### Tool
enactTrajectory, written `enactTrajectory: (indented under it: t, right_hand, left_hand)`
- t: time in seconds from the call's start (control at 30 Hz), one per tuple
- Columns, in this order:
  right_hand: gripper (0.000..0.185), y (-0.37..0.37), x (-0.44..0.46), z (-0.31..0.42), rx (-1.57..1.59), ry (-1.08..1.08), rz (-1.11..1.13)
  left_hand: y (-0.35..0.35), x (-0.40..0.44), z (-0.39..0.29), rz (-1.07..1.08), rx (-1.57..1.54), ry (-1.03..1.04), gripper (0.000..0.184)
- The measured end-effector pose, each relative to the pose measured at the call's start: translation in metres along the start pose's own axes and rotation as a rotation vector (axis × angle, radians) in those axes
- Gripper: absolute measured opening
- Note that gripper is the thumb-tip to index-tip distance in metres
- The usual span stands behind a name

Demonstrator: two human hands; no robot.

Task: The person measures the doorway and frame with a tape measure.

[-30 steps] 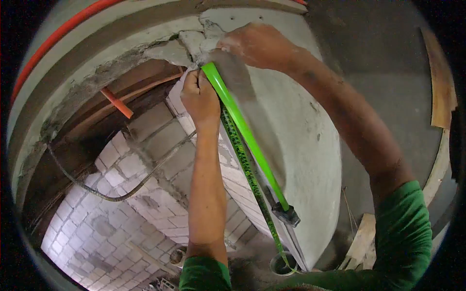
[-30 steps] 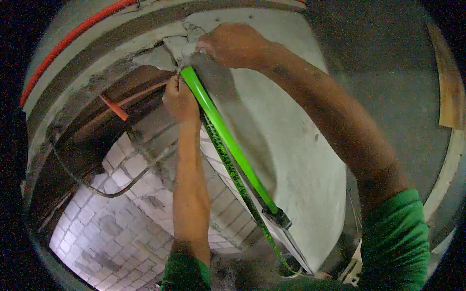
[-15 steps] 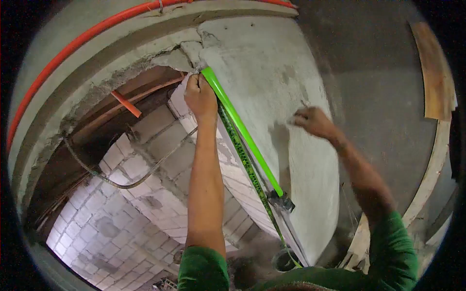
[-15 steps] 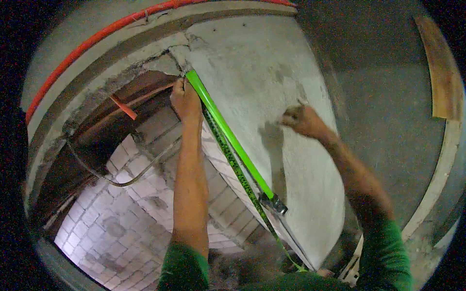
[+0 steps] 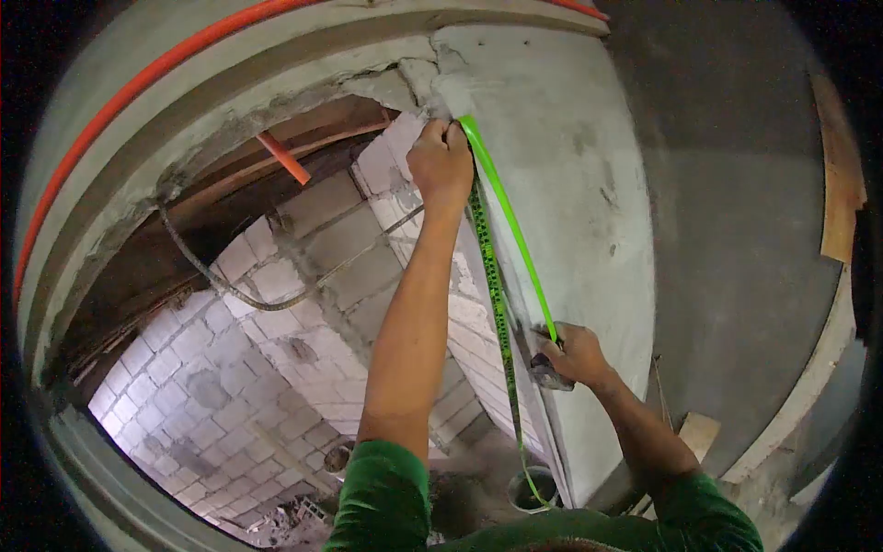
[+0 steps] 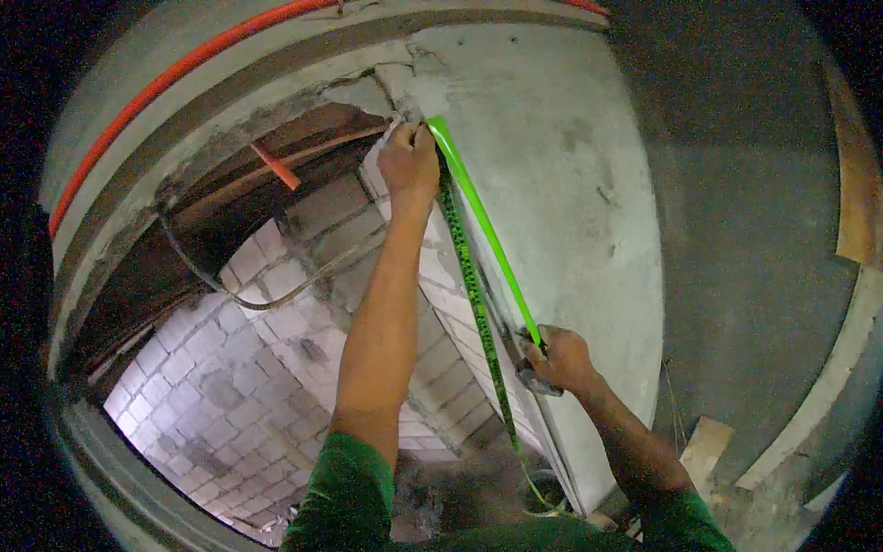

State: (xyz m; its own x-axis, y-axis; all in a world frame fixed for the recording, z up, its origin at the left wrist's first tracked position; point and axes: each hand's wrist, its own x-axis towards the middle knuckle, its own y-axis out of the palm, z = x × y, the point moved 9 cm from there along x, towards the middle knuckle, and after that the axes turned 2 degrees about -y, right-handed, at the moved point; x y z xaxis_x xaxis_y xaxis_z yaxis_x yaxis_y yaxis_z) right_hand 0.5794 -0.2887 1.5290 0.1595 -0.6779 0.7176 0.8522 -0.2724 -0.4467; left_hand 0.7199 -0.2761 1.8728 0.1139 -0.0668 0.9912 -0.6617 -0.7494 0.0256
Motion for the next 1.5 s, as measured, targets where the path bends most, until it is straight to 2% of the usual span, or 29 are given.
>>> enactTrajectory:
  t: [0.13,0.2,0.27,0.3,0.33,0.43,0.47,0.53,0.57,0.63,0.7,0.73,0.77,0.8,0.83,0.87,0.9,1.03,1.13,1.33,1.37,1.43,1.5]
  right_hand:
    - [0.028,-0.024,-0.028,-0.021,-0.134,0.057,-0.033]
    - [0.031,-0.034,-0.054,-0.052,-0.074,0.285,0.006]
    - [0.033,-0.041,-0.081,-0.079,-0.026,0.254,0.025]
    - [0.032,-0.047,-0.096,-0.085,0.001,0.270,0.027]
    - [0.030,-0.052,-0.110,-0.089,0.029,0.288,0.027]
    - [0.032,-0.072,-0.152,-0.085,0.040,0.351,0.103]
    - [0.032,-0.072,-0.167,-0.093,0.043,0.354,0.110]
    - [0.031,-0.077,-0.202,-0.113,0.182,0.419,0.018]
    - [0.031,-0.077,-0.214,-0.113,0.184,0.412,0.034]
    - [0.029,-0.075,-0.246,-0.128,0.329,0.633,0.015]
    - [0.027,-0.067,-0.269,-0.151,0.289,0.581,-0.003]
    - [0.025,-0.076,-0.258,-0.137,0.251,0.543,-0.041]
    - [0.020,-0.078,-0.261,-0.122,0.277,0.640,-0.005]
    - [0.020,-0.078,-0.264,-0.126,0.269,0.636,0.002]
    - [0.019,-0.075,-0.275,-0.132,0.288,0.606,-0.009]
    - [0.017,-0.069,-0.285,-0.137,0.307,0.578,-0.022]
    - [0.015,-0.070,-0.293,-0.140,0.387,0.591,-0.175]
    - [0.015,-0.077,-0.303,-0.140,0.308,0.604,-0.052]
    - [0.023,-0.087,-0.307,-0.130,0.231,0.621,-0.095]
    - [0.018,-0.075,-0.333,-0.139,0.149,0.708,-0.034]
    - [0.017,-0.062,-0.349,-0.156,0.319,0.718,-0.067]
    - [0.010,-0.067,-0.329,-0.125,0.089,0.675,0.109]
    - [0.009,-0.056,-0.335,-0.128,0.181,0.697,0.031]
  left_hand:
    - [-0.001,-0.011,-0.010,0.148,-0.045,-0.013,0.021]
    - [0.009,-0.030,-0.017,0.542,-0.025,-0.061,0.027]
    - [-0.015,-0.048,-0.024,0.730,-0.113,-0.169,0.047]
    - [-0.053,-0.043,-0.043,0.583,0.074,-0.049,0.056]
    - [-0.095,-0.036,-0.053,0.359,0.129,0.037,0.051]
    - [-0.242,-0.012,-0.063,-0.229,0.029,0.251,0.027]
    - [-0.294,-0.021,-0.047,-0.583,-0.043,0.096,0.033]
    - [-0.352,-0.022,-0.028,-0.823,0.200,0.122,0.046]
    - [-0.365,-0.014,-0.007,-0.828,0.217,0.121,0.046]
    - [-0.362,0.006,0.074,-0.608,0.087,-0.130,0.058]
    - [-0.333,0.014,0.124,-0.282,-0.154,-0.370,0.061]
    - [-0.308,0.005,0.115,-0.230,-0.353,-0.437,0.053]
    - [-0.312,0.004,0.111,-0.274,-0.377,-0.420,0.043]
    - [-0.316,0.003,0.110,-0.314,-0.401,-0.403,0.035]
    - [-0.319,0.003,0.116,-0.320,-0.401,-0.409,0.035]
    - [-0.318,0.004,0.122,-0.283,-0.514,-0.408,0.029]
    - [-0.312,0.006,0.121,-0.244,-0.628,-0.405,0.025]
    - [-0.315,0.000,0.125,-0.349,-0.581,-0.471,0.026]
    - [-0.311,0.002,0.125,-0.226,-0.671,-0.409,0.027]
    - [-0.315,0.000,0.129,-0.294,-0.602,-0.421,0.023]
    - [-0.313,0.001,0.128,-0.264,-0.654,-0.410,0.019]
    - [-0.309,0.000,0.127,-0.241,-0.708,-0.409,0.015]
    - [-0.309,-0.002,0.125,-0.290,-0.705,-0.386,0.014]
